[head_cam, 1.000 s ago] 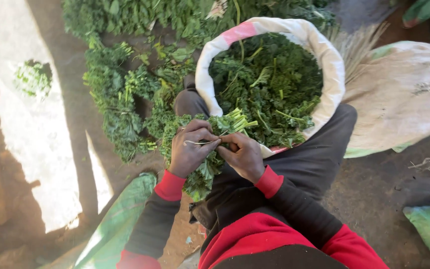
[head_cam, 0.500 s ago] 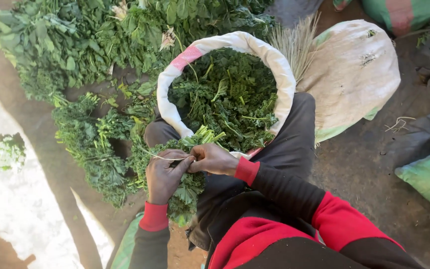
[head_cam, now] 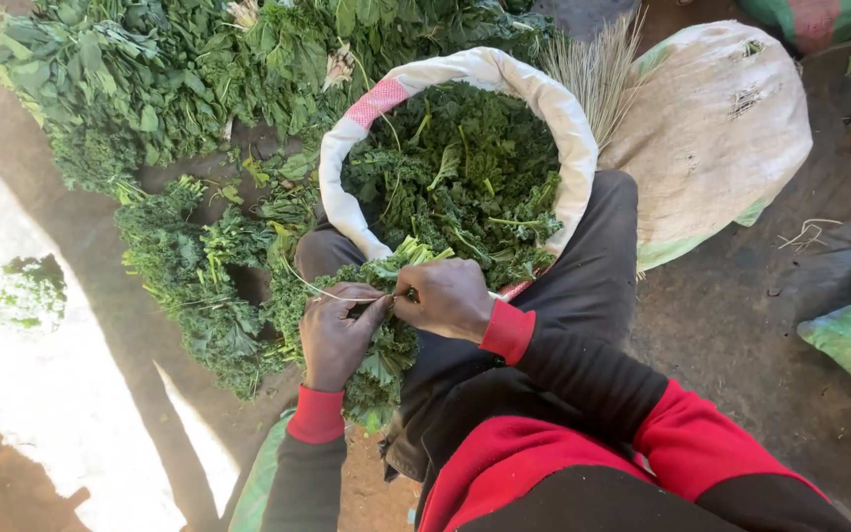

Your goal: The person sits on the ground and gathers leafy green vegetables from a large sack. They bundle the vegetables together by hand and tie them with thin strips of material, then place the finished bundles on the ground.

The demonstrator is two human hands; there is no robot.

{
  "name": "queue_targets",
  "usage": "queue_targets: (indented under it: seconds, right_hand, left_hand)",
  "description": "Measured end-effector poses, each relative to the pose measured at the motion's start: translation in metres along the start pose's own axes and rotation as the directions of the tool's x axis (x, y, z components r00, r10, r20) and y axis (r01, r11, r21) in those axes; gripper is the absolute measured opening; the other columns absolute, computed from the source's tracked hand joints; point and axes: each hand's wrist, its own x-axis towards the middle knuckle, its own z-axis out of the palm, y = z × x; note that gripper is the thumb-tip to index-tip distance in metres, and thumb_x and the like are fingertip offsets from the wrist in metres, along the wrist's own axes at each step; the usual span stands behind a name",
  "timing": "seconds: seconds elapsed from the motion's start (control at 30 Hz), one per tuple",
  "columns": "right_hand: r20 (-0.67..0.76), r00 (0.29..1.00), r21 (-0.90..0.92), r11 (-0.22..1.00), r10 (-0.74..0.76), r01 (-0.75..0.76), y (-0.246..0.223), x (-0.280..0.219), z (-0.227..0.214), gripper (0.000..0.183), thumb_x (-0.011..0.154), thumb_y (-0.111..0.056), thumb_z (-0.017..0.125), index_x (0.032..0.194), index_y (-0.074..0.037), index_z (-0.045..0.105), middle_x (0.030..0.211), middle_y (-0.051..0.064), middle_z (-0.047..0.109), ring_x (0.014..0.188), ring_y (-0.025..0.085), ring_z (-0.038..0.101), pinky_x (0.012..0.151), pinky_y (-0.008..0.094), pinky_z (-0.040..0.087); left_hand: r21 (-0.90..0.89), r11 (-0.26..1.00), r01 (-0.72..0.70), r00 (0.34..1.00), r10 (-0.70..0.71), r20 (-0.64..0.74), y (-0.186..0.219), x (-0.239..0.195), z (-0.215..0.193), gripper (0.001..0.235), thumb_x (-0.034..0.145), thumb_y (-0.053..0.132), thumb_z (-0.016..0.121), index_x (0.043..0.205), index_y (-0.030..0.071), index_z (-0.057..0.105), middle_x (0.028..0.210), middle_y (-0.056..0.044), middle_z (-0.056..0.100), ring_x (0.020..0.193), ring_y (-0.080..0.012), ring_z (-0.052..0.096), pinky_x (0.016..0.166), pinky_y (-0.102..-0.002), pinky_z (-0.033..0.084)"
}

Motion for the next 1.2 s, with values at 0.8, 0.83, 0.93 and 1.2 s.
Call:
queue_targets:
  seconds: [0.8,0.83,0.93,1.2]
  right_hand:
    - [0.488,0.848,0.86,0.052,0.208,-0.508,-0.053,0.008,0.031,0.004,0.093,-0.014,0.068,0.09,-0.014,0.065,0.071,-0.012,0.04,0.054,-0.001,0.038,0.057,0.029,0.048]
    - [0.499,0.841,0.853,0.052,0.208,-0.519,-0.033,-0.001,0.056,0.004,0.093,-0.014,0.068,0.09,-0.014,0.065,0.071,-0.012,0.04,0.054,-0.001,0.038,0.057,0.029,0.048]
    - [0.303,0.918,0.642,0.657,0.256,-0.395,0.005,-0.01,0.103,0.017,0.098,-0.027,0.064,0.095,-0.017,0.077,0.084,0.011,0.07,0.091,0.025,0.068,0.089,0.044,0.055]
    - [0.083,0.996,0.476,0.877,0.032,-0.067,0.025,-0.008,0.124,0.013,0.1,-0.026,0.06,0.096,-0.018,0.07,0.081,0.02,0.07,0.091,0.058,0.071,0.078,0.06,0.055]
  left_hand:
    - [0.003,0.953,0.302,0.953,-0.302,0.03,-0.035,0.018,-0.054,0.005,0.085,0.029,0.092,0.086,0.026,0.088,0.099,0.008,0.085,0.102,-0.0226,0.084,0.087,-0.038,0.066]
    - [-0.001,0.949,0.314,0.949,-0.314,0.03,-0.05,0.008,-0.045,0.005,0.085,0.029,0.092,0.086,0.026,0.088,0.099,0.008,0.085,0.102,-0.0226,0.084,0.087,-0.038,0.066]
    - [0.052,0.917,0.396,0.916,-0.398,0.045,-0.081,-0.009,-0.031,0.011,0.089,0.033,0.089,0.087,0.022,0.088,0.102,0.005,0.086,0.102,-0.0268,0.083,0.088,-0.042,0.065]
    - [-0.119,0.941,0.316,0.949,-0.314,0.04,-0.009,0.0,-0.057,0.016,0.095,0.03,0.086,0.098,0.014,0.089,0.112,-0.005,0.089,0.114,-0.0375,0.081,0.095,-0.048,0.066]
